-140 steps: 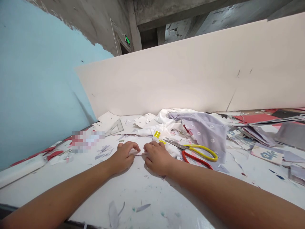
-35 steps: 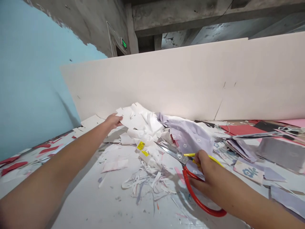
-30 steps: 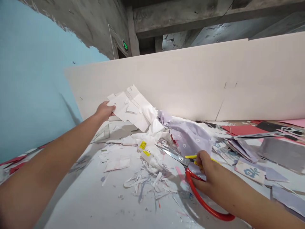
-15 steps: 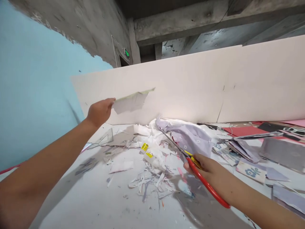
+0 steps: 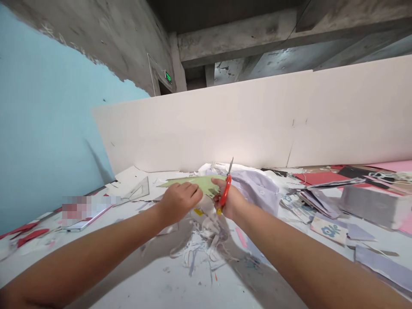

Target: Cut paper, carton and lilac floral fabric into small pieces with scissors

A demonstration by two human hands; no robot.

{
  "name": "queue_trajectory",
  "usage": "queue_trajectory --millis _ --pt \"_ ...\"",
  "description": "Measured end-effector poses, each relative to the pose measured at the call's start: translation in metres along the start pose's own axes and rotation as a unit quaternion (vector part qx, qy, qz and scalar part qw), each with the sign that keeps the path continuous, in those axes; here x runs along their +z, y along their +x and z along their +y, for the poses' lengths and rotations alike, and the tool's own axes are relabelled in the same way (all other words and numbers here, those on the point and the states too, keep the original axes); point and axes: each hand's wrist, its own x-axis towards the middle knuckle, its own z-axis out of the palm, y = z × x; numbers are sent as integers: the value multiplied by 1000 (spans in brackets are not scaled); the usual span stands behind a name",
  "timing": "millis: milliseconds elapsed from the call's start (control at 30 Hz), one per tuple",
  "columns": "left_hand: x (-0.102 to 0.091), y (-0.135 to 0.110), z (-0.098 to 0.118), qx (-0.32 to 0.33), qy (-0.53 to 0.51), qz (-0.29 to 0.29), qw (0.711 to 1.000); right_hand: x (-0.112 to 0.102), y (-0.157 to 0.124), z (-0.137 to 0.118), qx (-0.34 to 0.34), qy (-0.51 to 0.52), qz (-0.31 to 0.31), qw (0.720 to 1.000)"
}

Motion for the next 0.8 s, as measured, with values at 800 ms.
queue_trajectory --millis 800 --pt "17 -39 -8 -447 -872 -133 149 -1 2 5 -198 -67 -38 977"
